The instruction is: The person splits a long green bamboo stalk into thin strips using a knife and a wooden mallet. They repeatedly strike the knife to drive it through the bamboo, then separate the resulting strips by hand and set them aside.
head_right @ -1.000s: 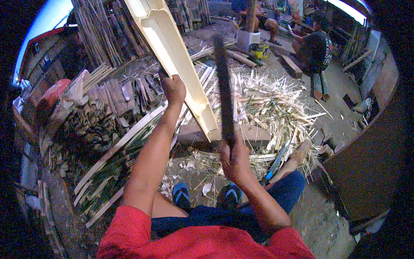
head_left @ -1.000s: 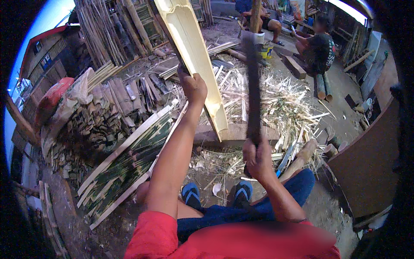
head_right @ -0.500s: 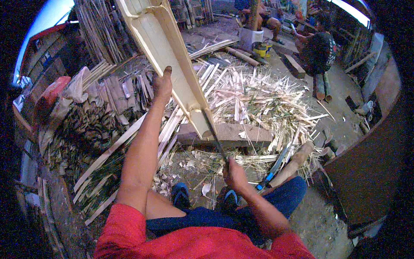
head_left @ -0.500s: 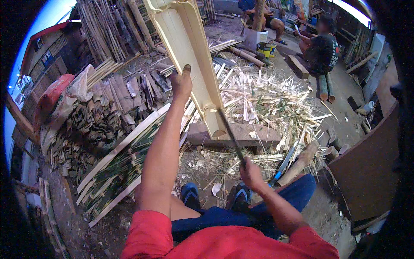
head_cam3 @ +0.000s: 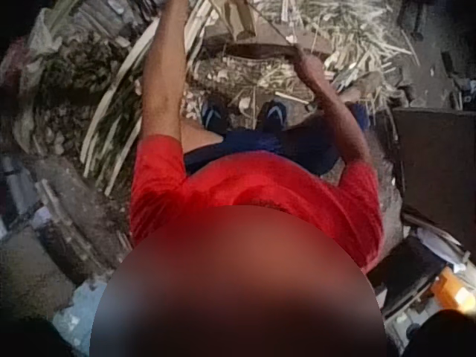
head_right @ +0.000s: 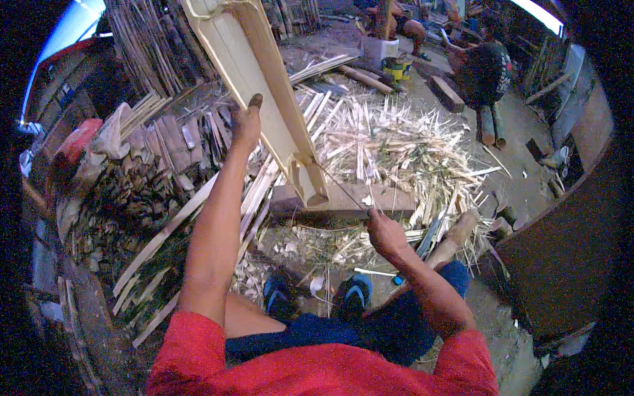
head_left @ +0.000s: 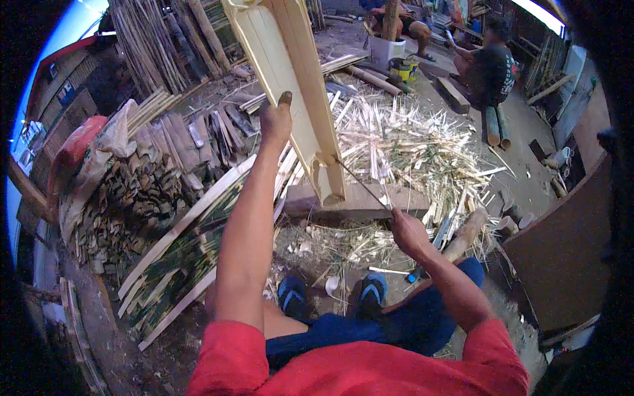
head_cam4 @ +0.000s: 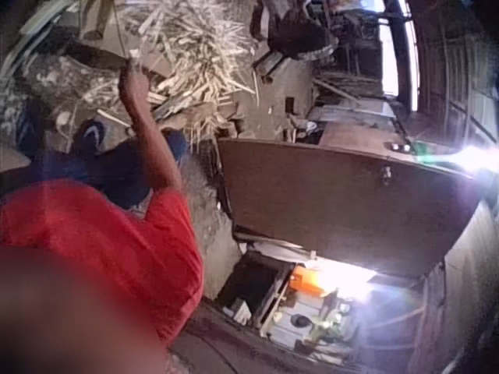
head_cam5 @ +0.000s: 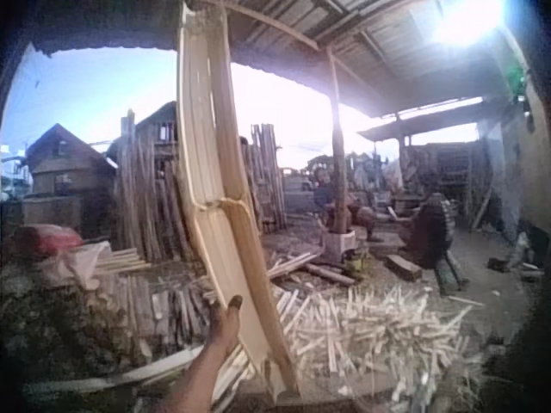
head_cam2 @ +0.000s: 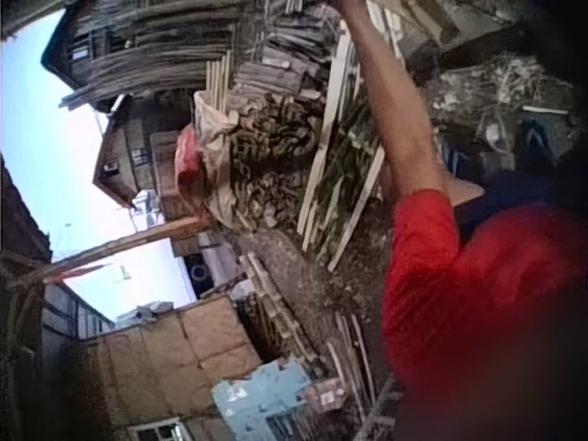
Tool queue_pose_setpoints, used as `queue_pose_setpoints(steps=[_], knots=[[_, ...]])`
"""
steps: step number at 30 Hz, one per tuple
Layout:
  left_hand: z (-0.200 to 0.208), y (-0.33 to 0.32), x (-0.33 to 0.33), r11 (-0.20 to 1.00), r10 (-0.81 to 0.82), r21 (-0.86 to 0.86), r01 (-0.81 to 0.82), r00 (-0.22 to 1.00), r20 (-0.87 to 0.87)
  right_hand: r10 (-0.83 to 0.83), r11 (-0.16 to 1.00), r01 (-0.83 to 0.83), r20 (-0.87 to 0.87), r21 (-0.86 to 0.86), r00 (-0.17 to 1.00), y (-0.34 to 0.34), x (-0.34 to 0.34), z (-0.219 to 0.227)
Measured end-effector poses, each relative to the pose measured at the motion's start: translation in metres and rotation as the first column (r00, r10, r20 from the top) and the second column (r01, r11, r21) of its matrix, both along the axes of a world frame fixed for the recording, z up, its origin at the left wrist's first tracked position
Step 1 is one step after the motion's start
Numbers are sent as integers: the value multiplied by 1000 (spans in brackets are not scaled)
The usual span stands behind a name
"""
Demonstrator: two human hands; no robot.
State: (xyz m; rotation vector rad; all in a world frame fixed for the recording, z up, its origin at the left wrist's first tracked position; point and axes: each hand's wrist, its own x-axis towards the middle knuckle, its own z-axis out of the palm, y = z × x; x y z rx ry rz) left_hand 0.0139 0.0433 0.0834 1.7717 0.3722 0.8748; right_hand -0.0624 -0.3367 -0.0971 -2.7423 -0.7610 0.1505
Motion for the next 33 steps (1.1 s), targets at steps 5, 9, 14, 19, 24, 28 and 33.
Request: queue_pose_setpoints(steps=[5, 9, 14, 19, 24, 28, 33], knots=[[-5, -5, -10, 997, -78, -2, 79, 990, 118, -19, 998, 18, -28, -55, 999, 12, -6, 38], [-3, -7, -9, 999, -41, 2, 41, 991, 126, -7, 963, -35, 155, 266, 988, 14, -20, 91], [2, -5, -4, 995, -95, 42, 91, 988, 120, -128, 700, -44, 186, 713, 974, 22, -8, 84], [3, -3, 8, 988, -147, -52, 149, 989, 27, -43, 983, 10, -175, -185, 984, 20, 7, 42], [-6, -8, 10, 988, -151, -38, 153, 987, 50, -30, 906, 13, 35, 424, 999, 25, -9, 39], [-9, -4, 2, 973, -228, 99, 208, 937, 266, -87, 818, 6, 113, 575, 990, 21, 20, 35], [3, -10, -5, 989, -144, 0, 145, 984, 104, 8, 973, -74, -289, -219, 957, -17, 42, -37]])
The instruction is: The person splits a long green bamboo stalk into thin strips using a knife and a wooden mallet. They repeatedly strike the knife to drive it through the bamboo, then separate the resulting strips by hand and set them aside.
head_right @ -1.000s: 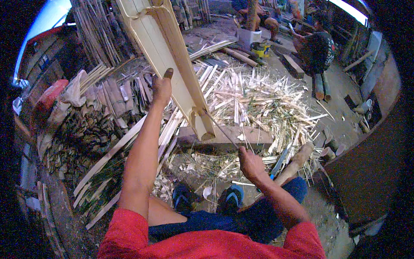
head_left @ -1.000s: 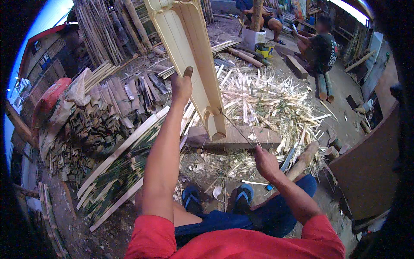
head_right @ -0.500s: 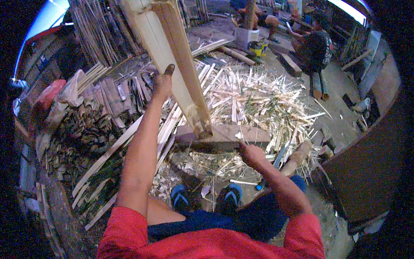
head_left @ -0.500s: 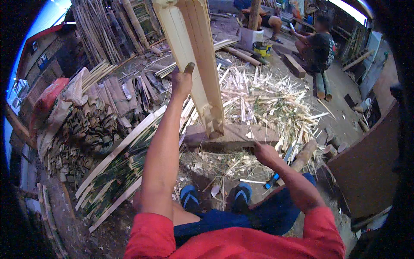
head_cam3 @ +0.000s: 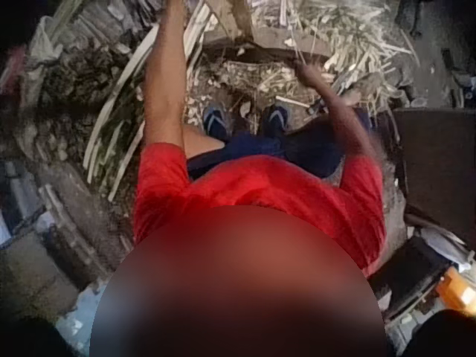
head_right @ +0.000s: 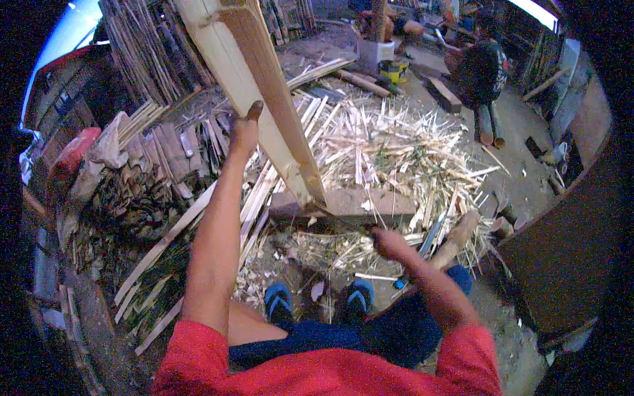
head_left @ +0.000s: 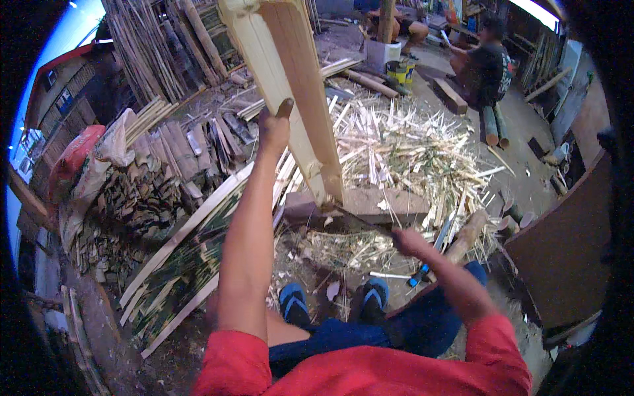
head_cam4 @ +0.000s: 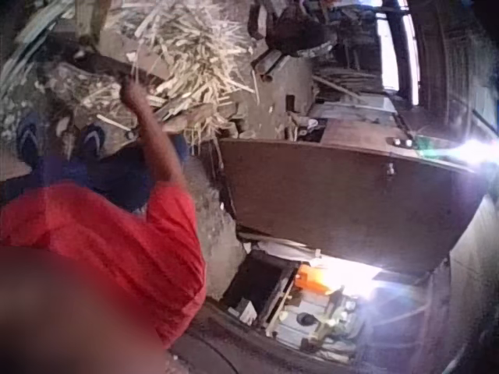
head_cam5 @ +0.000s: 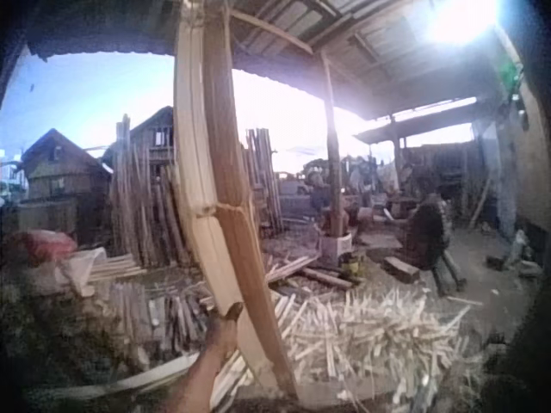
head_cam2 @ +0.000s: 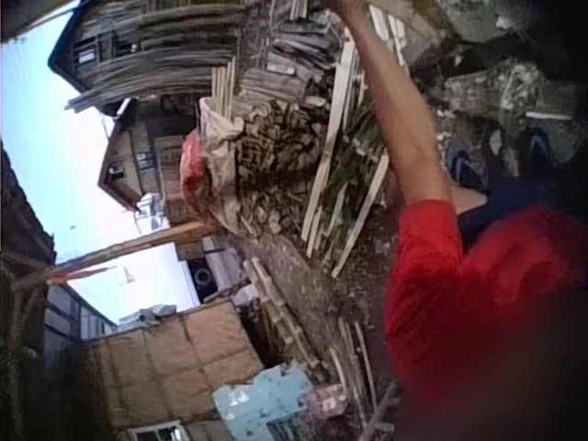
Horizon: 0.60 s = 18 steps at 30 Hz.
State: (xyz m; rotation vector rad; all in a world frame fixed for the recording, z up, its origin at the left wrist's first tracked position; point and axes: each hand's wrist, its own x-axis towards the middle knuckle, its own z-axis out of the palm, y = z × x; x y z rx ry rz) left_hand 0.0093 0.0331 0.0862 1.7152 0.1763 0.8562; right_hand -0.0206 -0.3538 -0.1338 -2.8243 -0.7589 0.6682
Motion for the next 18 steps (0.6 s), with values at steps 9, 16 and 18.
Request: queue_pose_setpoints(steps=[9, 16, 18], knots=[[-18, -79, 8, 938, -12, 326, -115, 932, 363, -731, 400, 519, -79, 756, 678, -7, -52, -114], [1, -68, 12, 964, -140, 250, 89, 971, 192, -918, 360, 812, 18, 459, 396, -44, -44, -143], [0, -78, -4, 939, -266, 294, 179, 920, 288, -917, 362, 832, -1, 420, 400, -54, -34, -159]])
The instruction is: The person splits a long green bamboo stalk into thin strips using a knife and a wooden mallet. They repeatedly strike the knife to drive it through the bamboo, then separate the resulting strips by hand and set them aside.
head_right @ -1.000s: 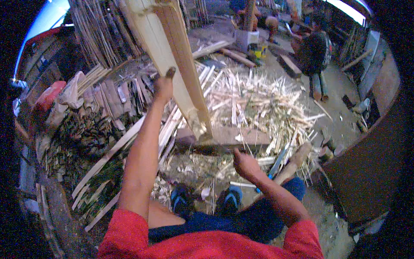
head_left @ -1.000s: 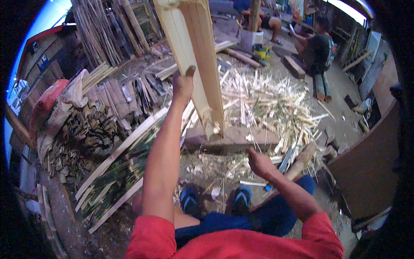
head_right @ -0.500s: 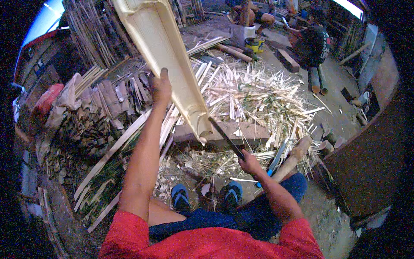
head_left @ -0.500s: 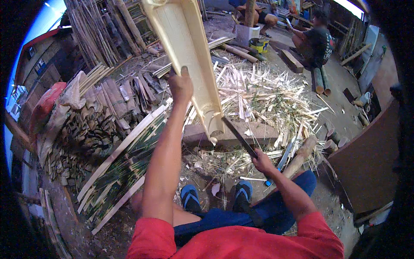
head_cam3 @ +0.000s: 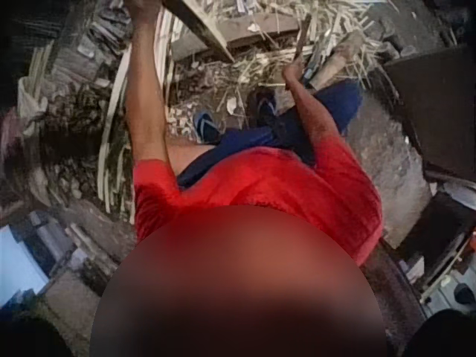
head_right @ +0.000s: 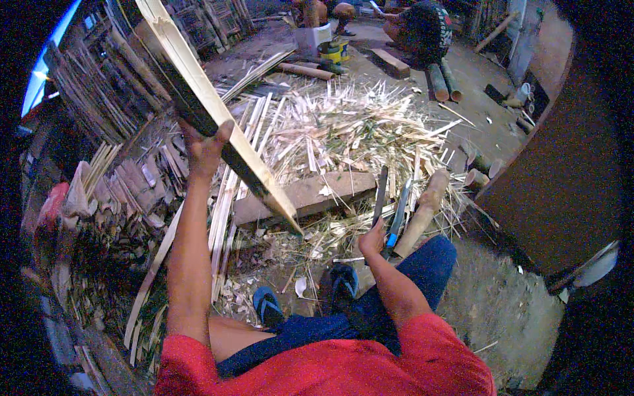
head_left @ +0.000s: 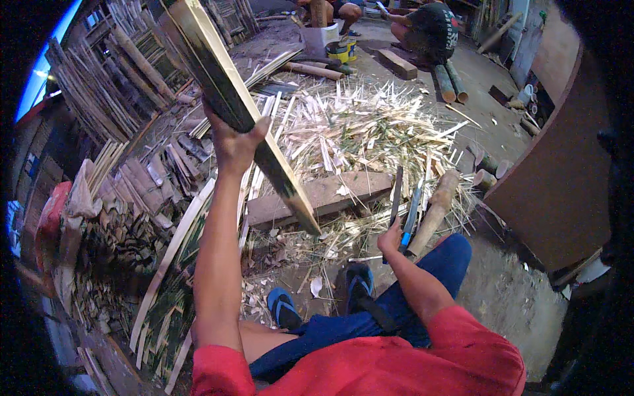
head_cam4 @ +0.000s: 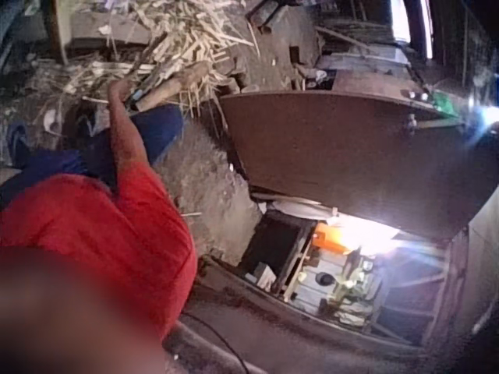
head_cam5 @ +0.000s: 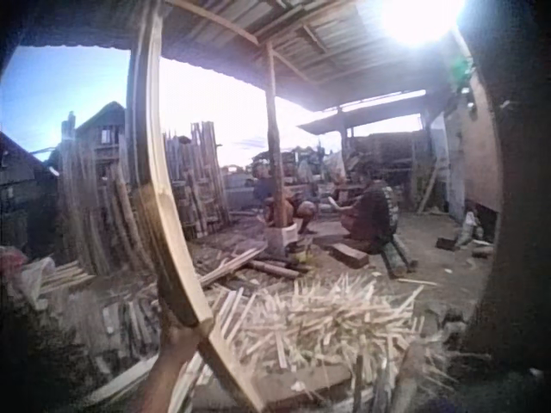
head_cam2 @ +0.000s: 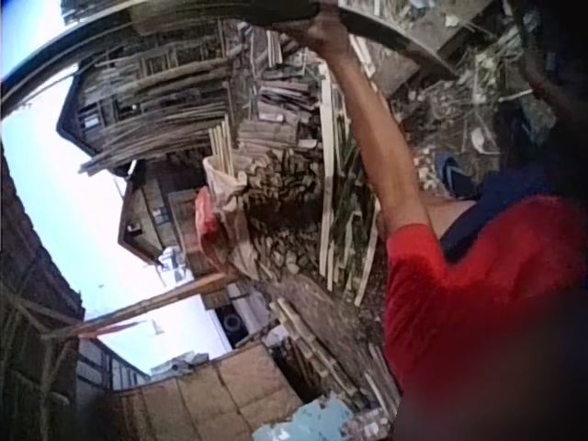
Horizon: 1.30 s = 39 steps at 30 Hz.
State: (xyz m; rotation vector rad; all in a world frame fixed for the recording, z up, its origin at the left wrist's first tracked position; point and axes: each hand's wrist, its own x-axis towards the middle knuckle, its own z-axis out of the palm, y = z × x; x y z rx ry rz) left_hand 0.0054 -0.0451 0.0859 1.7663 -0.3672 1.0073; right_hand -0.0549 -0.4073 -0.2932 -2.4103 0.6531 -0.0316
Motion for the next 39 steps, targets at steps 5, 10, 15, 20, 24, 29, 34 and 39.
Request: queue_pose_setpoints(steps=[5, 10, 15, 20, 24, 29, 34, 39], knots=[[-22, -24, -47, 989, 82, 137, -58, 981, -175, -148, 986, 135, -147, -94, 978, -3, 19, -10], [-67, -24, -71, 947, 254, 283, -151, 892, -374, 171, 885, -288, 321, 365, 932, 14, 58, 106], [-139, -3, -106, 837, 385, 506, -210, 882, -271, 189, 220, -689, 663, 690, 724, 39, 110, 280], [-217, 36, -167, 696, 490, 716, -55, 765, -418, -193, 109, -466, 478, 878, 857, 80, 142, 314], [-265, 63, -233, 564, 549, 825, 27, 734, -399, -399, -23, -261, 231, 965, 888, 126, 138, 213], [-266, 49, -233, 645, 540, 760, 83, 654, -530, -419, 168, 58, 18, 984, 908, 182, 97, 105], [-223, -31, -108, 942, 191, 336, 10, 806, -559, -370, 176, -9, 75, 984, 926, 197, 57, 119], [-201, -43, -59, 914, 302, 392, -101, 815, -494, -398, 37, -159, 161, 987, 903, 207, 22, 157]])
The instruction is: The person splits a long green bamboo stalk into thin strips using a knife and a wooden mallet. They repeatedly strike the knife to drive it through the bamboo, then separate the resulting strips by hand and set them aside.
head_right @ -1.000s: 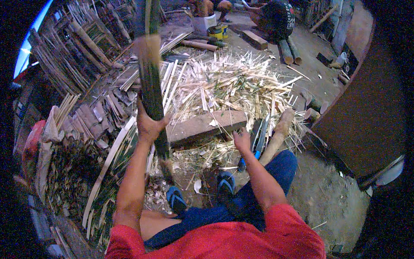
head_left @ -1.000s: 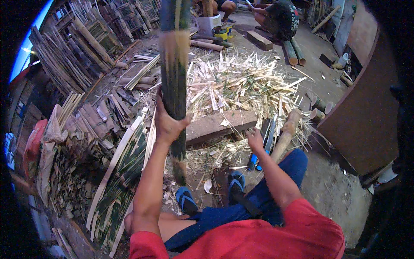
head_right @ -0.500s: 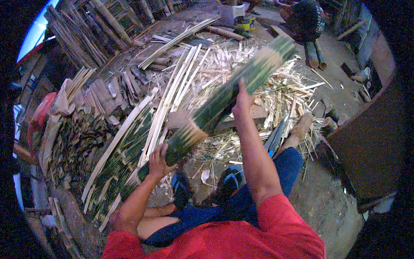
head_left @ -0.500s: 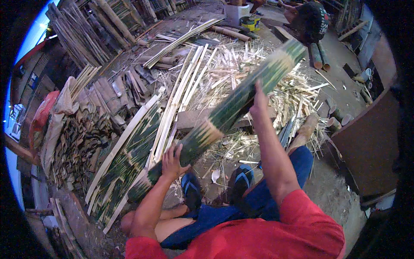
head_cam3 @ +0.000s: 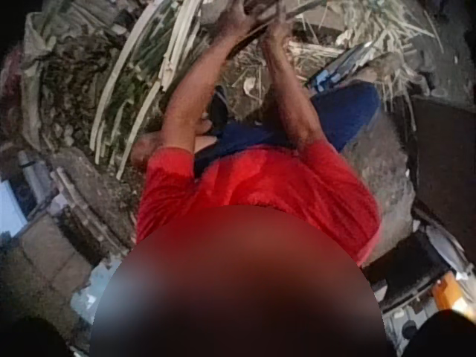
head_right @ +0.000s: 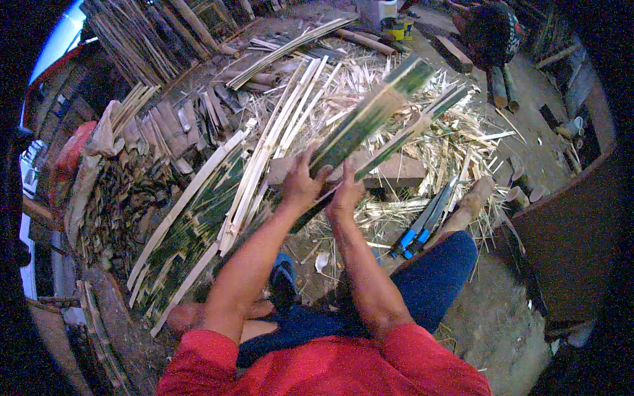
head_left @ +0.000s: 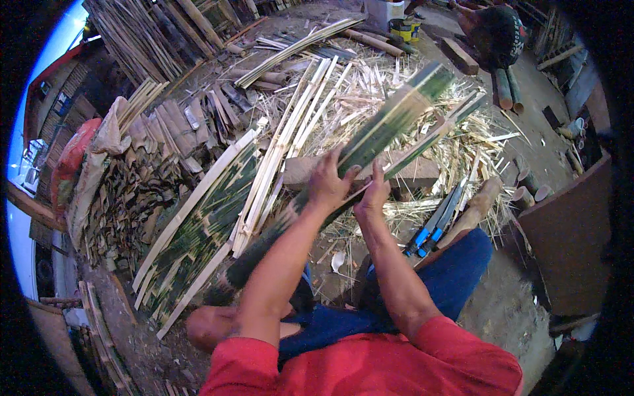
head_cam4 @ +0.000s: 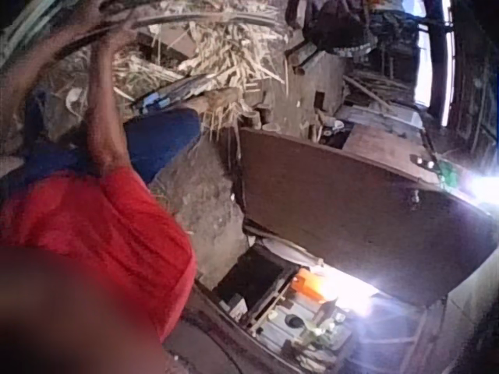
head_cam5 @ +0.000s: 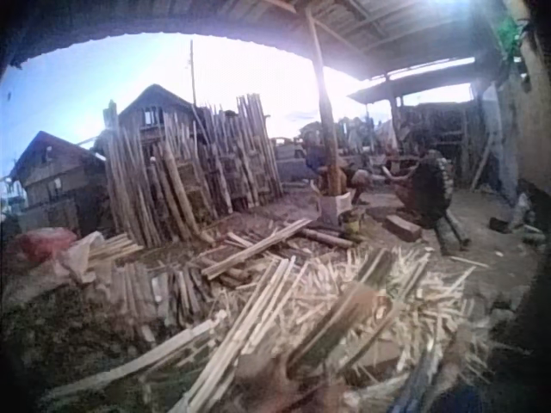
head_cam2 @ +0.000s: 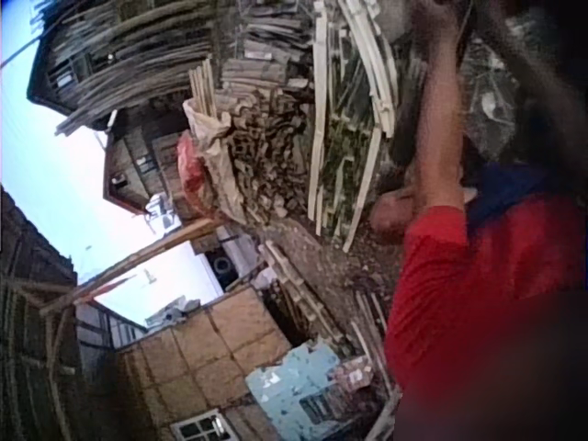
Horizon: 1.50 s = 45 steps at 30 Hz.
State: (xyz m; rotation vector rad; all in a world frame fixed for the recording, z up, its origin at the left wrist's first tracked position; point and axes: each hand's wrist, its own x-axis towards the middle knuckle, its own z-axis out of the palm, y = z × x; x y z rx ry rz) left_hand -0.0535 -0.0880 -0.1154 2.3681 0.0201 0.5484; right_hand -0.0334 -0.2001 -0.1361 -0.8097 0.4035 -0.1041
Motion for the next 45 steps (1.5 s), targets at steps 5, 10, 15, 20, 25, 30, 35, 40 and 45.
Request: queue_pose_setpoints(steps=[5, 10, 15, 20, 25, 30, 35, 40, 45], knots=[[18, 21, -23, 917, 18, 398, 27, 994, -110, 105, 981, -102, -9, 166, 994, 14, -31, 7], [67, 29, -37, 973, 19, 220, 66, 930, -367, 279, 912, -316, 172, 261, 945, -3, -38, 7], [75, 45, -52, 959, 61, 283, 20, 960, -274, 355, 824, -450, 306, 343, 883, -5, -34, -16], [131, 62, -64, 976, -3, 216, 27, 994, -112, 345, 866, -386, 179, 318, 921, -46, -14, -97], [261, 110, -69, 970, 236, 52, -236, 972, -5, 240, 908, -192, -87, 372, 967, -44, -47, -164], [213, 86, -49, 975, -188, 80, 209, 958, -218, 398, 888, -355, -102, 292, 912, 87, -93, -115], [112, 124, -88, 947, -62, 273, 169, 931, -359, 308, 838, -364, 196, 406, 931, -30, 25, -62], [40, 137, -112, 944, 88, 325, 60, 903, -420, 464, 802, -404, -33, 440, 885, -65, 69, -132], [26, 112, -103, 909, 221, 409, -85, 929, -298, 559, 769, -633, -385, -91, 734, -60, 53, -153]])
